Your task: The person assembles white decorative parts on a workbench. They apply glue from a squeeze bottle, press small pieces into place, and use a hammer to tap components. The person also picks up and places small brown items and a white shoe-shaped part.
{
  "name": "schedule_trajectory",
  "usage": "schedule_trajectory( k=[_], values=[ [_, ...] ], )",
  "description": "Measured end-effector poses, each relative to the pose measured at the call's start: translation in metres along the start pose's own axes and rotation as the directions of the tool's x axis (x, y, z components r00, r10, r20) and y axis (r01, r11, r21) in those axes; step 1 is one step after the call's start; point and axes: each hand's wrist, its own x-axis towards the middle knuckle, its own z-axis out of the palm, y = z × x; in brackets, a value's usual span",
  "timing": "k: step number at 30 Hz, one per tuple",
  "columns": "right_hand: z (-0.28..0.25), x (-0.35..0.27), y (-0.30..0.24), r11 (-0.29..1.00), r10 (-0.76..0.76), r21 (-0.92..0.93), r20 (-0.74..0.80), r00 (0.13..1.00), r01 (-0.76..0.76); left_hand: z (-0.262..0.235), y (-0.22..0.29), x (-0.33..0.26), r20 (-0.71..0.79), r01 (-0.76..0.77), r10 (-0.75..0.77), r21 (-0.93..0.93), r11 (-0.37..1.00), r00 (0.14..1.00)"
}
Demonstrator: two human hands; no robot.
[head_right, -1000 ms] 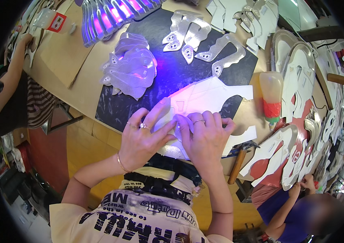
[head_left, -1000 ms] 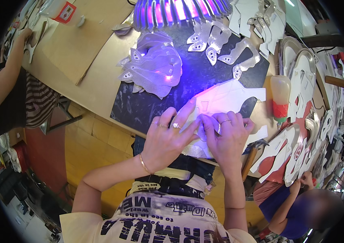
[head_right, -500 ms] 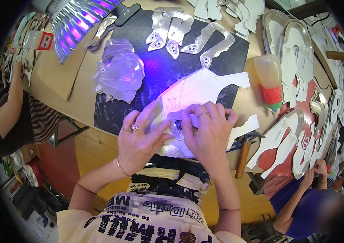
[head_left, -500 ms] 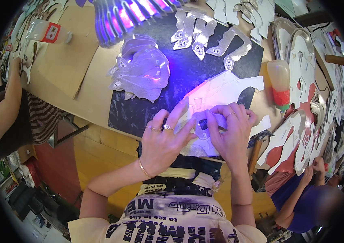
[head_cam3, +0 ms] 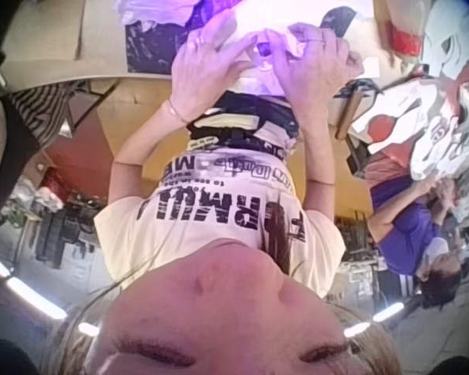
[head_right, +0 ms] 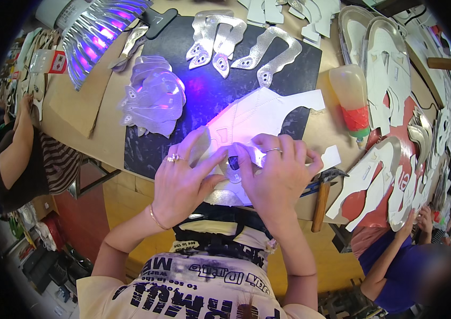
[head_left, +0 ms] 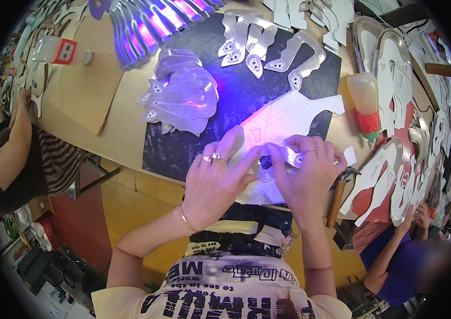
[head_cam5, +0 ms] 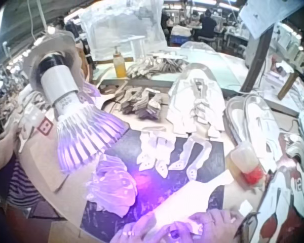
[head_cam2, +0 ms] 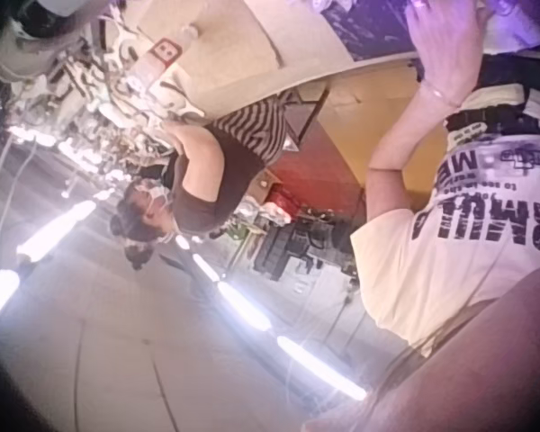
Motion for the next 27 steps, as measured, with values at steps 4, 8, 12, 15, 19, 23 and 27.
schedule_trajectory(
  k=[4, 8, 12, 15, 19, 23, 27],
  values=[
    [-0.008, -0.007, 0.004, 0.996, 0.003, 0.085, 0.072, 0.997, -0.009, -0.010, 0.004, -0.001, 0.132, 0.138, -0.112, -0.209, 0.968, 0.985],
    [-0.010, -0.012, 0.005, 0.993, -0.071, 0.100, 0.059, 0.996, 0.065, -0.015, 0.015, -0.012, 0.170, 0.162, -0.144, -0.097, 0.982, 0.975],
    [-0.009, -0.014, 0.005, 0.990, -0.094, 0.116, 0.074, 0.993, 0.085, -0.005, 0.015, -0.010, -0.059, 0.004, -0.001, 0.062, 0.998, 0.998],
    [-0.007, -0.014, 0.005, 0.989, -0.084, 0.127, 0.067, 0.994, 0.075, 0.004, 0.016, -0.006, -0.011, -0.026, 0.026, 0.014, 1.000, 1.000],
    [-0.007, -0.010, 0.009, 0.982, -0.115, 0.162, 0.067, 0.991, 0.103, 0.010, 0.017, -0.006, 0.031, -0.022, 0.020, 0.049, 0.999, 0.999],
    [-0.007, -0.005, 0.013, 0.980, -0.129, 0.165, 0.117, 0.985, 0.109, 0.012, 0.017, -0.008, 0.016, -0.030, 0.029, 0.065, 0.997, 0.999],
    [-0.012, -0.004, 0.013, 0.987, -0.106, 0.130, 0.107, 0.989, 0.092, 0.012, 0.018, -0.006, 0.040, -0.046, 0.042, 0.112, 0.993, 0.998]
  ],
)
